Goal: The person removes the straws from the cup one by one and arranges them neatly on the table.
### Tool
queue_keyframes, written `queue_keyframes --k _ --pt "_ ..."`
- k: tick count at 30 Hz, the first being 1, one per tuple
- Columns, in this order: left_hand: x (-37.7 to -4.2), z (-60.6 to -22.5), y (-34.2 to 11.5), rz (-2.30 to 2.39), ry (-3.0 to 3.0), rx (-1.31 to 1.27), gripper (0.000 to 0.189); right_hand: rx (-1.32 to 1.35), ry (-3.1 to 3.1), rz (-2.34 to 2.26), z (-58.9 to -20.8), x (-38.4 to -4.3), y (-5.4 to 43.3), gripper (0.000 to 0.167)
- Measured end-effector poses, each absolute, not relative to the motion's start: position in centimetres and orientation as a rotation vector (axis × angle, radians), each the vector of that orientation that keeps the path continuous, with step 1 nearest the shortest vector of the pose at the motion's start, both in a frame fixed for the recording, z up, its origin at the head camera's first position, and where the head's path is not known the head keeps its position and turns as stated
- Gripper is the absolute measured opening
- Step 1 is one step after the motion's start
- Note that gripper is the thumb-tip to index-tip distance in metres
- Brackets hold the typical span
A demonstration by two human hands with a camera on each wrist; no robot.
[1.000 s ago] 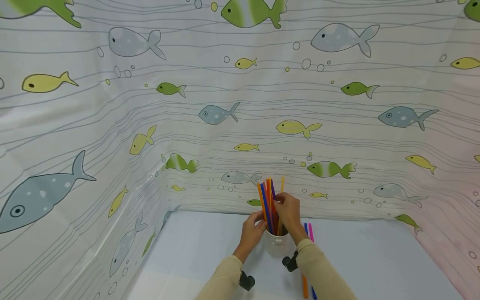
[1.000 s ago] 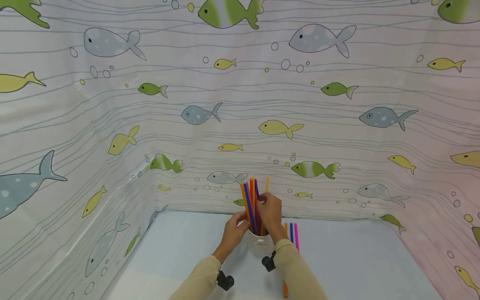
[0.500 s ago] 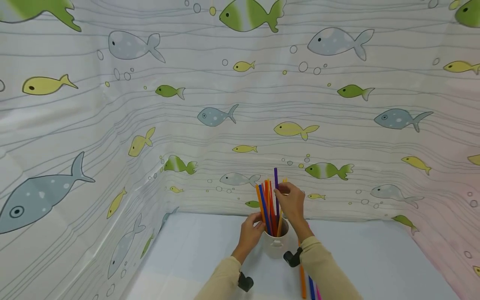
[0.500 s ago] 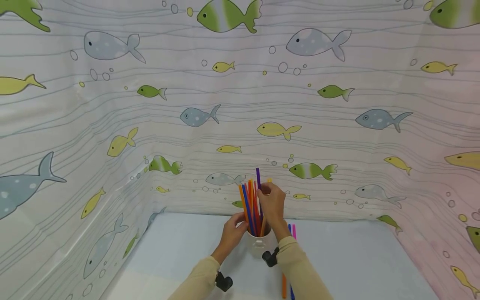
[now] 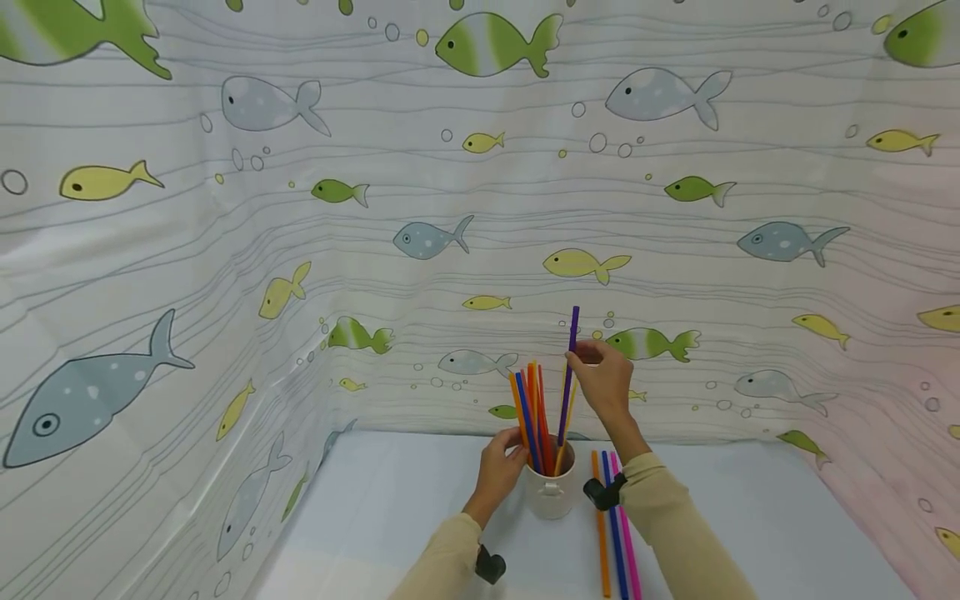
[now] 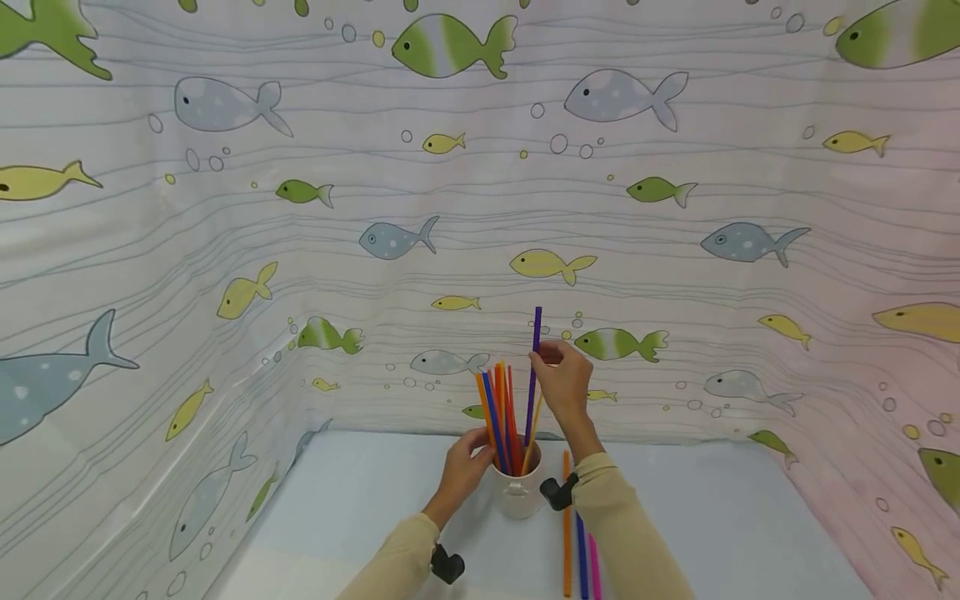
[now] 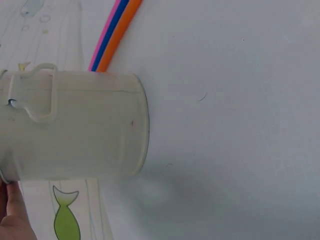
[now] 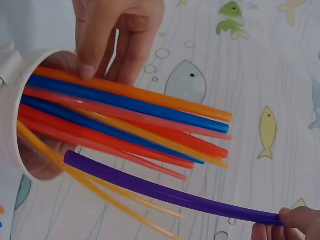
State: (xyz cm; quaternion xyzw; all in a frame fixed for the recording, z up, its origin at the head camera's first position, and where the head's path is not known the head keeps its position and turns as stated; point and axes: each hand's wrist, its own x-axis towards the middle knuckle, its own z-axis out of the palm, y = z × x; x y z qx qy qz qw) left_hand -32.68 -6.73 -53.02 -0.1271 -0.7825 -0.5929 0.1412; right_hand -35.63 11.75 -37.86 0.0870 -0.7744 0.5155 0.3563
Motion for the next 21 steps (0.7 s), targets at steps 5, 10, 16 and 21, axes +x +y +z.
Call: queue_keyframes --k 5,10,16,21 --pt "-32.7 -53.2 -6.6 -1.718 -2.271 -0.356 0.032 0.18 -2.01 1.322 -37.0 -35.1 13.1 0.022" --pt "-32.6 -53.1 -6.6 -1.734 -2.263 -0.362 0.032 0.144 -2.026 1.311 -37.1 -34.9 14.7 0.023" --pt "-32.3 -53.0 -6.7 -1.731 -2.237 -0.363 0.033 0.081 -2.082 1.298 -38.7 -34.5 16.3 0.024" --pt "-32.3 -53.1 -6.7 -1.729 -2.24 -0.359 0.033 0.018 -2.161 1.251 -41.6 -34.0 17.8 0.024"
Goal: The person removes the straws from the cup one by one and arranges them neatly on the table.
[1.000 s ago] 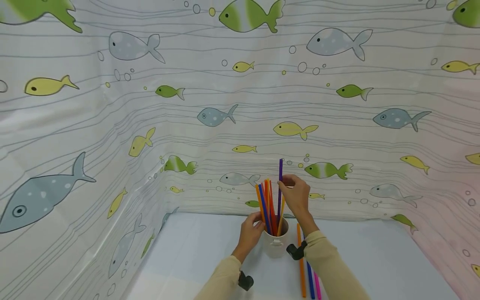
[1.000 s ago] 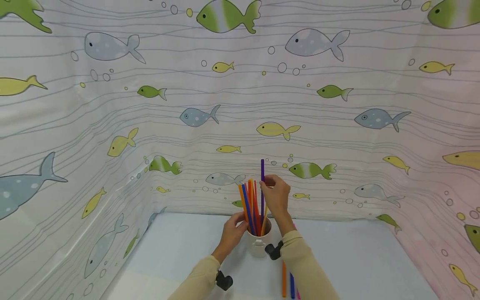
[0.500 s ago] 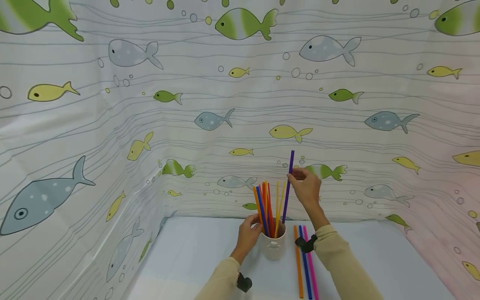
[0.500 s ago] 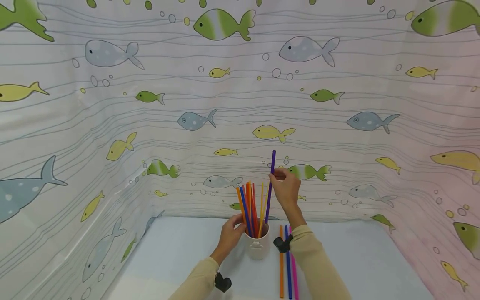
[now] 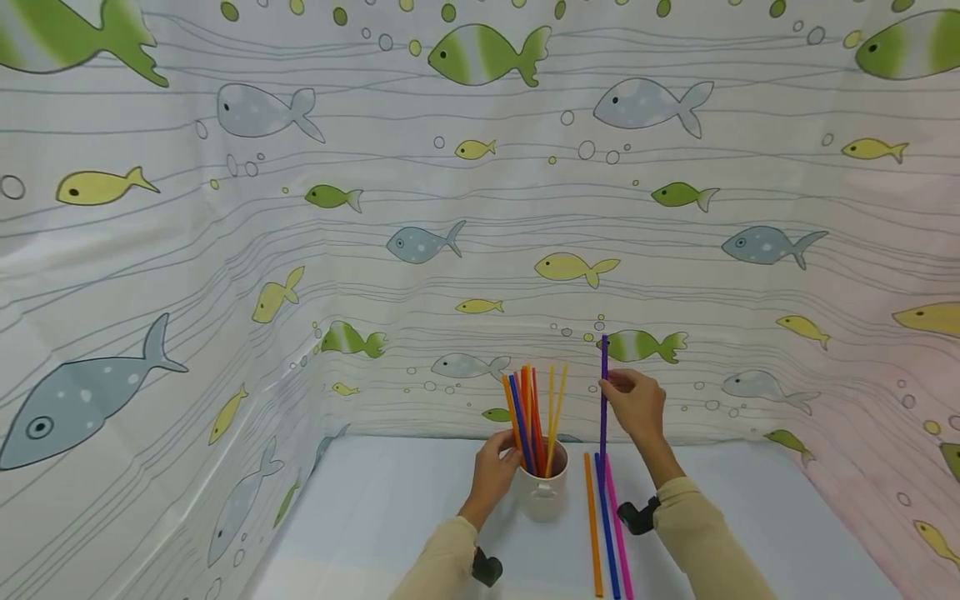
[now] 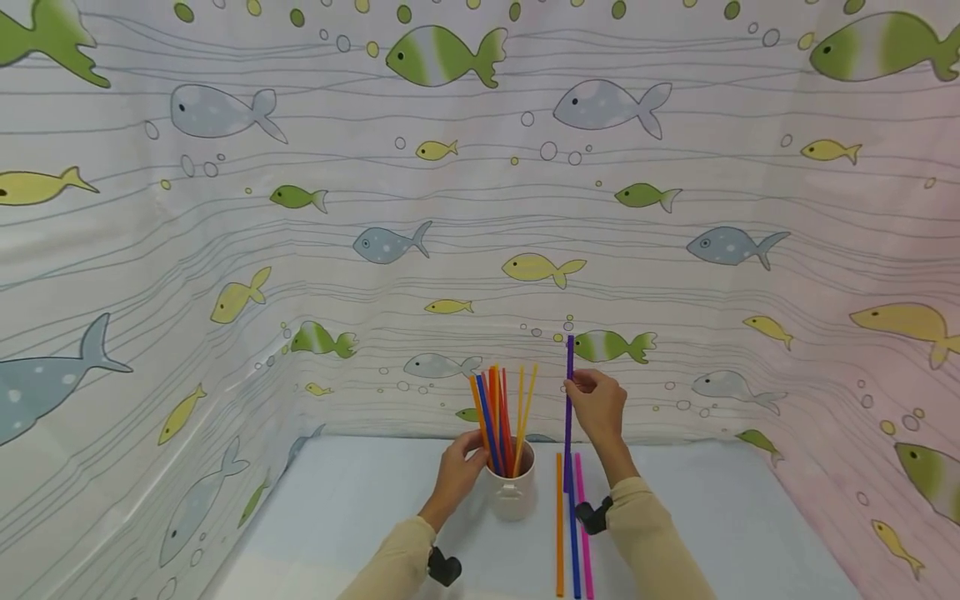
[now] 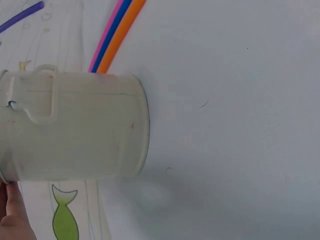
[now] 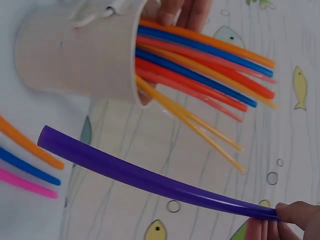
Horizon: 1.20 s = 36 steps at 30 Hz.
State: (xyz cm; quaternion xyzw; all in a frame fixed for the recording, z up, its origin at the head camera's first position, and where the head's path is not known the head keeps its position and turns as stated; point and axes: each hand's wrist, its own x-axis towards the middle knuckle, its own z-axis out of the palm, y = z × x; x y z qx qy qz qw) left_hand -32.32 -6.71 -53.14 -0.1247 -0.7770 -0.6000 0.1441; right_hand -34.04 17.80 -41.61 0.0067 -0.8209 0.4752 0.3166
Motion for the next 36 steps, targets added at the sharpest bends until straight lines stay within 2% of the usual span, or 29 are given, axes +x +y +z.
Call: queue_keyframes --k 7,17,36 --pt "-32.4 -53.0 -6.7 -1.743 -2.253 -0.355 0.033 -0.049 -2.292 1.242 -46.2 -33.6 20.0 0.026" --pt "-33.0 -53.2 -6.6 -1.711 -2.209 -0.401 0.032 -0.152 -2.439 1.338 -50.7 -33.3 21.5 0.031" --pt "-32.9 -53.2 -6.5 -1.721 -2.242 -0.36 0.033 -0.301 -2.599 1.368 -55.8 -32.0 22.2 0.032"
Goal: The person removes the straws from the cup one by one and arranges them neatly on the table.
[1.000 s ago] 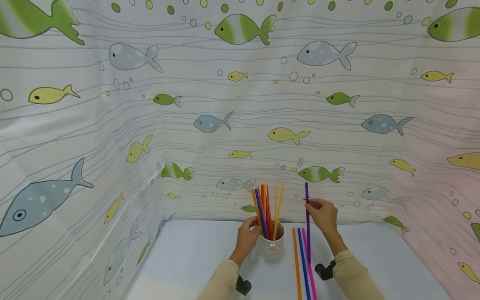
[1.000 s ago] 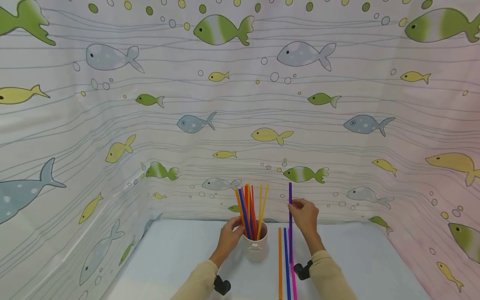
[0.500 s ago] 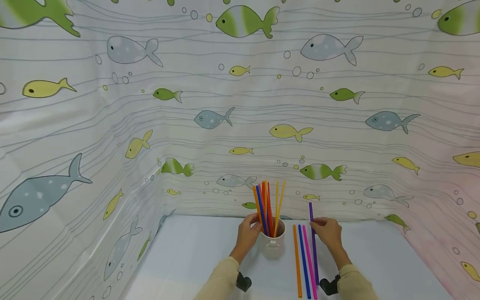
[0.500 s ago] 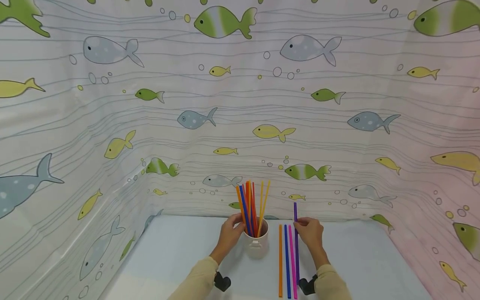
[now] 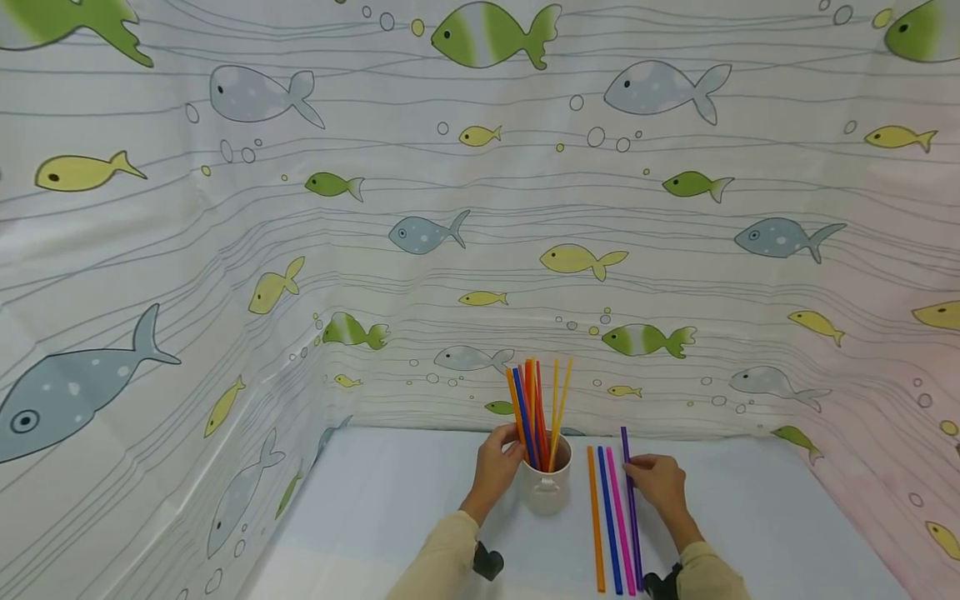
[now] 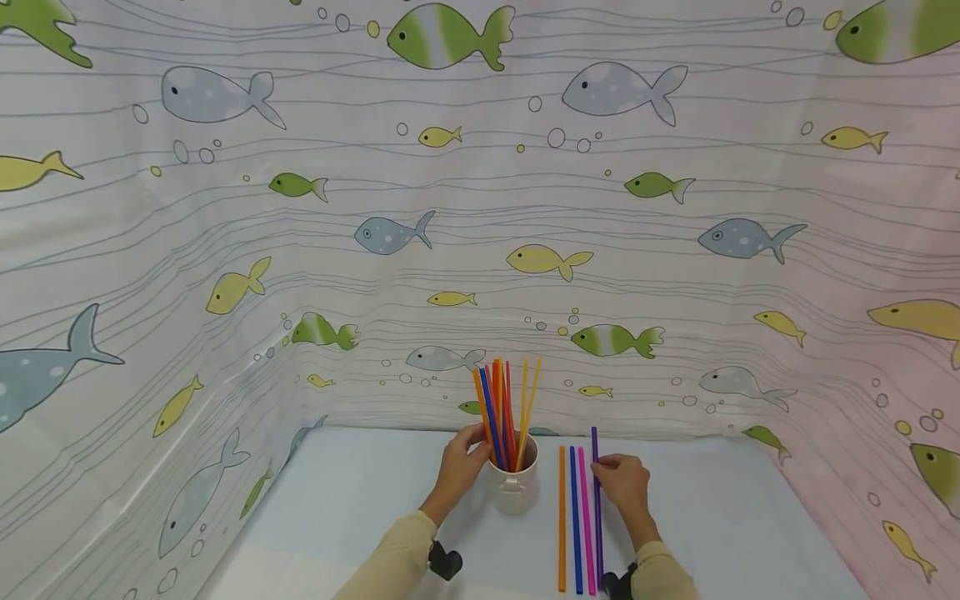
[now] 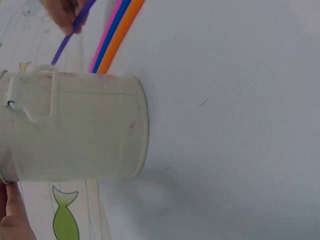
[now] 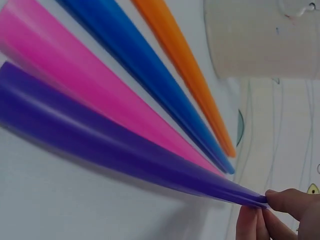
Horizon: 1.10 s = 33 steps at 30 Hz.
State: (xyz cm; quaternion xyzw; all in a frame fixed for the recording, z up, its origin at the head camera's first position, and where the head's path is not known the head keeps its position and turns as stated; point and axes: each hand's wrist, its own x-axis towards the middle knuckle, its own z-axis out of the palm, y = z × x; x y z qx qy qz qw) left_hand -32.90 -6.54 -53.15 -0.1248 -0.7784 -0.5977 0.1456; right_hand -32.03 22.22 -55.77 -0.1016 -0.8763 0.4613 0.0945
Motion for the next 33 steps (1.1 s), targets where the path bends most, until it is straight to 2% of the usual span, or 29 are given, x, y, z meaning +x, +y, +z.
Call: queue_keyframes --k 12,20,27,33 --pt "-33.1 -53.2 -6.4 -1.739 -2.24 -0.34 0.033 -0.299 -2.596 1.405 -57.3 -32.0 22.1 0.03" --pt "-33.2 -53.7 -6.5 -1.648 -2.181 -0.45 0.033 -0.275 -2.589 1.374 -58.4 -32.3 22.2 0.028" --pt "-33.2 -53.2 -6.5 -1.745 -2.25 -0.331 0.034 -0.206 -2.601 1.313 -58.6 -32.4 22.4 0.027" --pt "-33.3 -53.4 -6.5 -1.739 -2.268 -0.337 0.034 -0.229 -2.634 1.288 -59.1 -32.4 22.4 0.027"
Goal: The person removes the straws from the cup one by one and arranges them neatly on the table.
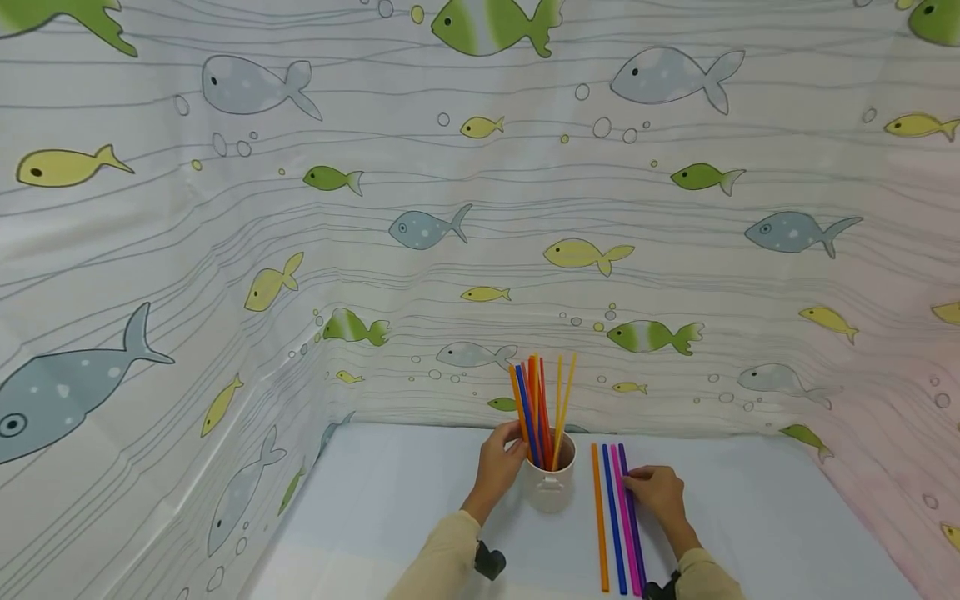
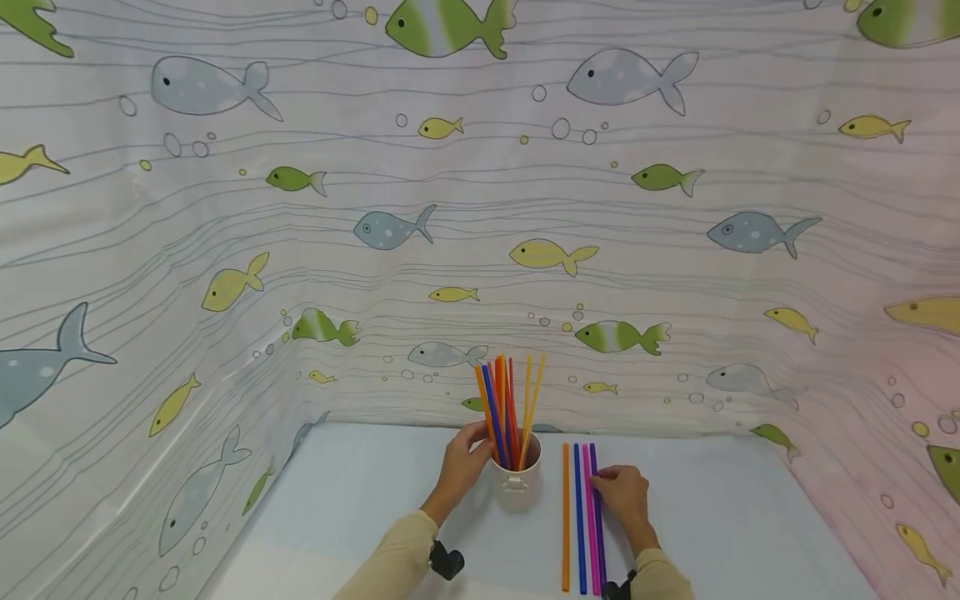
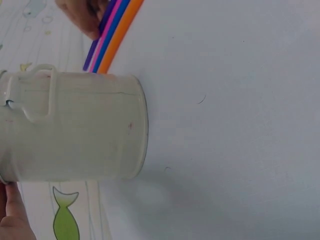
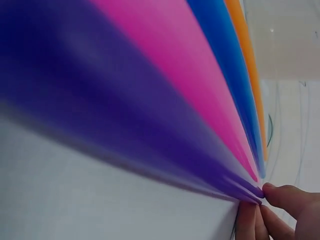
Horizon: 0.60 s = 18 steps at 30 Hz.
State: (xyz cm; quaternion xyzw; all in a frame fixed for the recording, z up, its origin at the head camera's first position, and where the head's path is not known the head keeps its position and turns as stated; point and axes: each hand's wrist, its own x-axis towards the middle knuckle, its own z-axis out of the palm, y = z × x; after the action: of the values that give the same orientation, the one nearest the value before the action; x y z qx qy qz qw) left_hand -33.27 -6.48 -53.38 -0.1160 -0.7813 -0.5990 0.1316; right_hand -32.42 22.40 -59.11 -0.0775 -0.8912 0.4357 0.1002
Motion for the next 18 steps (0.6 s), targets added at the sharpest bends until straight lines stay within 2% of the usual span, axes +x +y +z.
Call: queue_keyframes --k 18 --pt "-33.39 -53.52 -6.58 -1.739 -2.25 -0.35 0.034 -0.253 -2.644 1.273 -59.14 -32.61 22.03 0.026"
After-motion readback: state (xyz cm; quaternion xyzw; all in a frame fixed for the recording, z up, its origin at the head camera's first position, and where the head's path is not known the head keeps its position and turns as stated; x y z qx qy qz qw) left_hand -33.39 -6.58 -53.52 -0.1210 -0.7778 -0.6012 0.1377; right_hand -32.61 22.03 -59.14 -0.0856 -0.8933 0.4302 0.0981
